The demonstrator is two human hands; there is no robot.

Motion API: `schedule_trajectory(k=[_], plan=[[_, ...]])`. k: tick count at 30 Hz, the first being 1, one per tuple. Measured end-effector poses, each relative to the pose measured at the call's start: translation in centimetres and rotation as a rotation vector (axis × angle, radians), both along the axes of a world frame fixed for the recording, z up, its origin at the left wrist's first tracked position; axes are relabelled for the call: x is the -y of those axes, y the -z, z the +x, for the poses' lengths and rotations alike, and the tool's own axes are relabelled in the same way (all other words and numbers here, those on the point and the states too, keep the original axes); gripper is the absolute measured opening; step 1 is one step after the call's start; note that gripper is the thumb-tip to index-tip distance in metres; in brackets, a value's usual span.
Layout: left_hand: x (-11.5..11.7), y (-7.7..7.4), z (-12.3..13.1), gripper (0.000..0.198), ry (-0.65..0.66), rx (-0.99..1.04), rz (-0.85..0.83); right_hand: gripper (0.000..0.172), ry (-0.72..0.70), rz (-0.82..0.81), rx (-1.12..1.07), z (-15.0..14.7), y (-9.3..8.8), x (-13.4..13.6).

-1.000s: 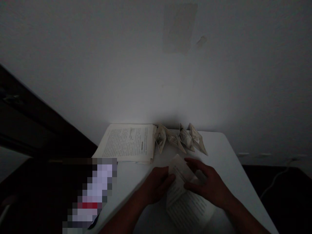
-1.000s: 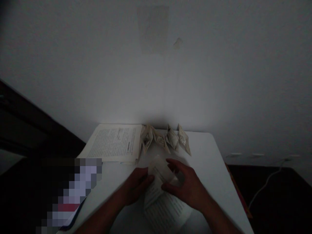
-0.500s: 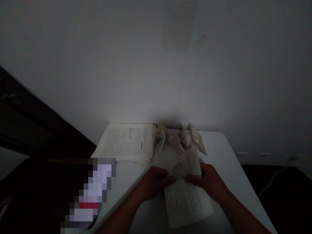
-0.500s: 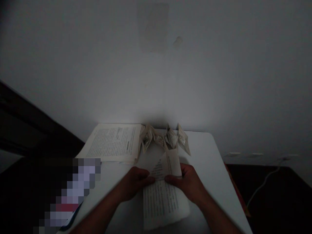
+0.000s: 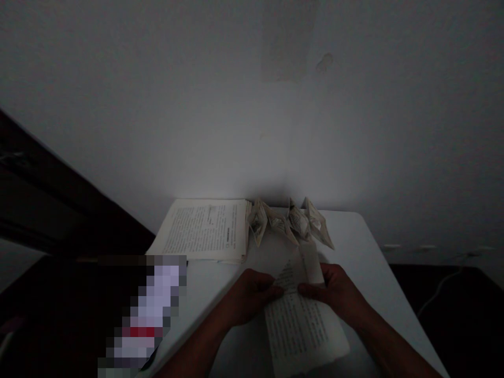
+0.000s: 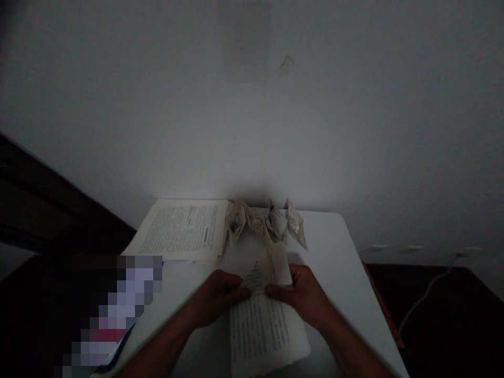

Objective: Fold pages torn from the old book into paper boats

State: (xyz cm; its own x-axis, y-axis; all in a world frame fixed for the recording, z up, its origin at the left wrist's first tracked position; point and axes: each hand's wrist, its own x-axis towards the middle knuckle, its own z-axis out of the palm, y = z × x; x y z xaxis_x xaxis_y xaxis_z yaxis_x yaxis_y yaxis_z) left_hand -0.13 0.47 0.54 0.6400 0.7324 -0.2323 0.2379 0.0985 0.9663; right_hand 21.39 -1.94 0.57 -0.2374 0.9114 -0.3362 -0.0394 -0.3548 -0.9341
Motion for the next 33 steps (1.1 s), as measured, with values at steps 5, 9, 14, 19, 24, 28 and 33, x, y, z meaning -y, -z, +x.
schedule_trajectory(k=[5, 9, 14, 19, 24, 28, 33], plan=[[0.03, -0.31, 0.1, 0.041, -0.004, -0.013, 0.027, 0.027, -0.041, 0.007, 0.041, -0.08, -0.18, 0.06], [0.06, -0.19, 0.17, 0.04, -0.022, -0.015, 0.034, 0.03, -0.058, -0.005, 0.054, -0.11, -0.16, 0.01], [0.0, -0.41, 0.43, 0.037, -0.028, -0.055, 0.067, 0.026, -0.074, 0.009, 0.043, -0.08, 0.2, -0.06], [-0.09, -0.55, 0.71, 0.039, -0.039, -0.093, 0.153, 0.024, -0.097, -0.002, 0.031, -0.18, 0.01, -0.06], [-0.18, -0.48, 0.74, 0.04, -0.053, -0.118, 0.187, 0.024, -0.105, -0.017, 0.055, -0.44, -0.41, -0.04], [-0.28, -0.27, 0.83, 0.041, -0.044, -0.136, 0.234, 0.023, -0.104, -0.005, 0.052, -0.44, -0.29, -0.08], [-0.33, -0.06, 0.92, 0.04, -0.064, -0.182, 0.249, 0.026, -0.131, 0.001, 0.033, -0.46, 0.02, -0.05]])
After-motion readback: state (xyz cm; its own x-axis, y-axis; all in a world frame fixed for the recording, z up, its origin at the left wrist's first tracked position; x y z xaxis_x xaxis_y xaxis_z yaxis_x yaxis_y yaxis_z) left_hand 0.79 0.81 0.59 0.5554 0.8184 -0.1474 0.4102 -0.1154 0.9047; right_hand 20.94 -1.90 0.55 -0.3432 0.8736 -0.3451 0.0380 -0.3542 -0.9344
